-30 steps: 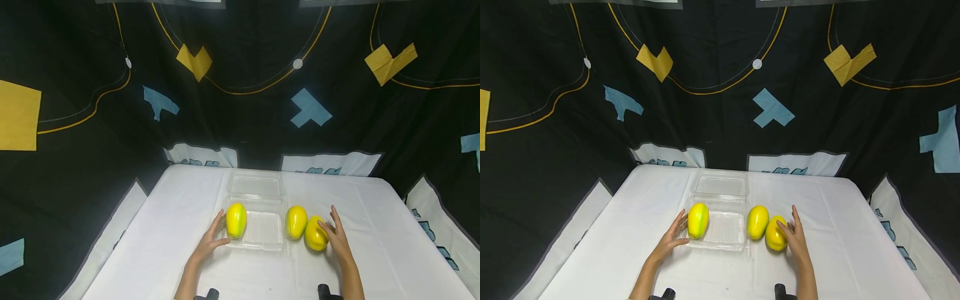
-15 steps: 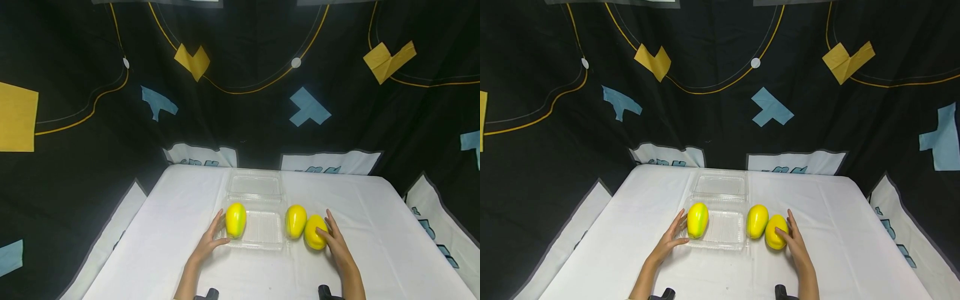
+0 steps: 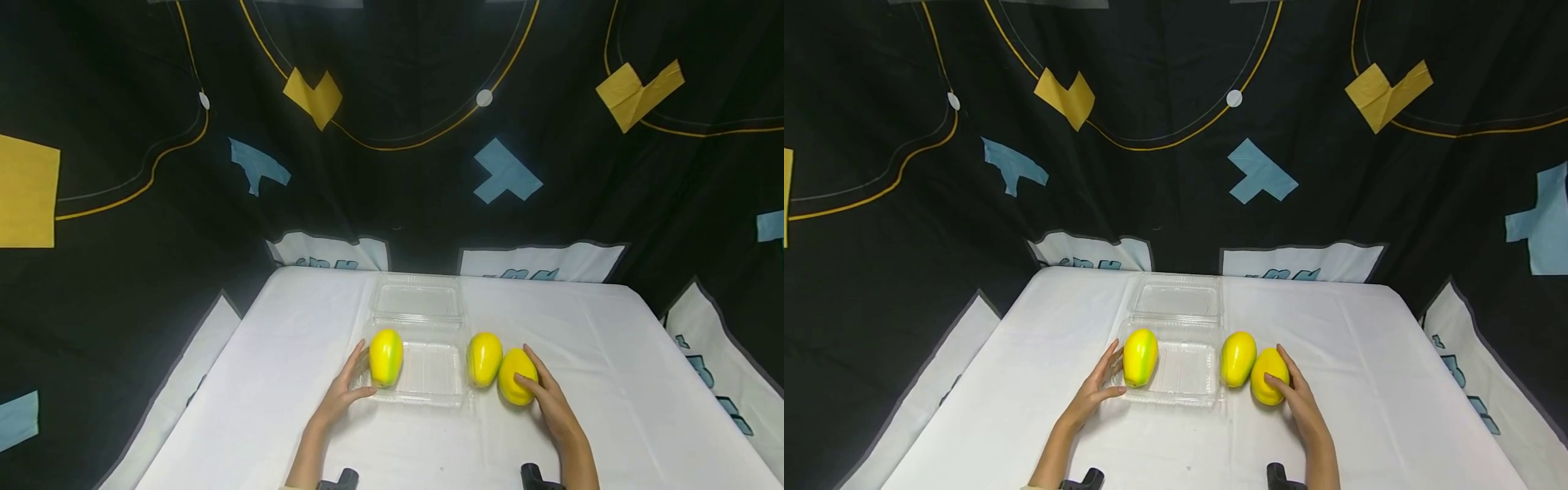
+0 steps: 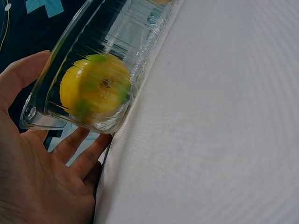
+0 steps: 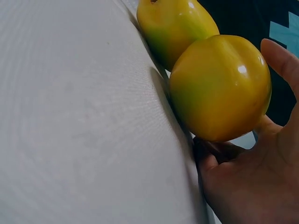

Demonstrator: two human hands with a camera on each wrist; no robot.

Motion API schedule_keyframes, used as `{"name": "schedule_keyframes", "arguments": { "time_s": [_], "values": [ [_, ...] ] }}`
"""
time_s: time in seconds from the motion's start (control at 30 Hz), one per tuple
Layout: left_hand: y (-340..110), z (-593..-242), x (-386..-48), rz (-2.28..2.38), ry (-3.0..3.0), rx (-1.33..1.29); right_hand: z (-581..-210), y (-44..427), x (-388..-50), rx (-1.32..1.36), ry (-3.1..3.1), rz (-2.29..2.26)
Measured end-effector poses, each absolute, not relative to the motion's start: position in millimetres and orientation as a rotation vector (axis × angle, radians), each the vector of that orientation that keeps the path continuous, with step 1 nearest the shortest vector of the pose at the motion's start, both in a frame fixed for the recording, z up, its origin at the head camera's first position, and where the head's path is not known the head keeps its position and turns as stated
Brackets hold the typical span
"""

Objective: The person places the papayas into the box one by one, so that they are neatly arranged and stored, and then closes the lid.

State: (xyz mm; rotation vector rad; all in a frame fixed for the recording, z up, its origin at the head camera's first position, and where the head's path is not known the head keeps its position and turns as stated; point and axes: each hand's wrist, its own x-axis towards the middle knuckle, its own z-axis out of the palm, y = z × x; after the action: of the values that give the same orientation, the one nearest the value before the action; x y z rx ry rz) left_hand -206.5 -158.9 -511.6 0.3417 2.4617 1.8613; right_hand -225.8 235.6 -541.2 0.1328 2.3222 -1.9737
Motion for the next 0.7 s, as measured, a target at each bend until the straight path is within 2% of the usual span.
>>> {"name": "schedule_keyframes", "arguments": {
  "time_s": [0.7],
  "values": [
    [-159.1,-513.4,-207.3,1.845,2.468,0.344,-545.1,237.8,-224.0,0.074,2.36,-1.984]
  ]
}}
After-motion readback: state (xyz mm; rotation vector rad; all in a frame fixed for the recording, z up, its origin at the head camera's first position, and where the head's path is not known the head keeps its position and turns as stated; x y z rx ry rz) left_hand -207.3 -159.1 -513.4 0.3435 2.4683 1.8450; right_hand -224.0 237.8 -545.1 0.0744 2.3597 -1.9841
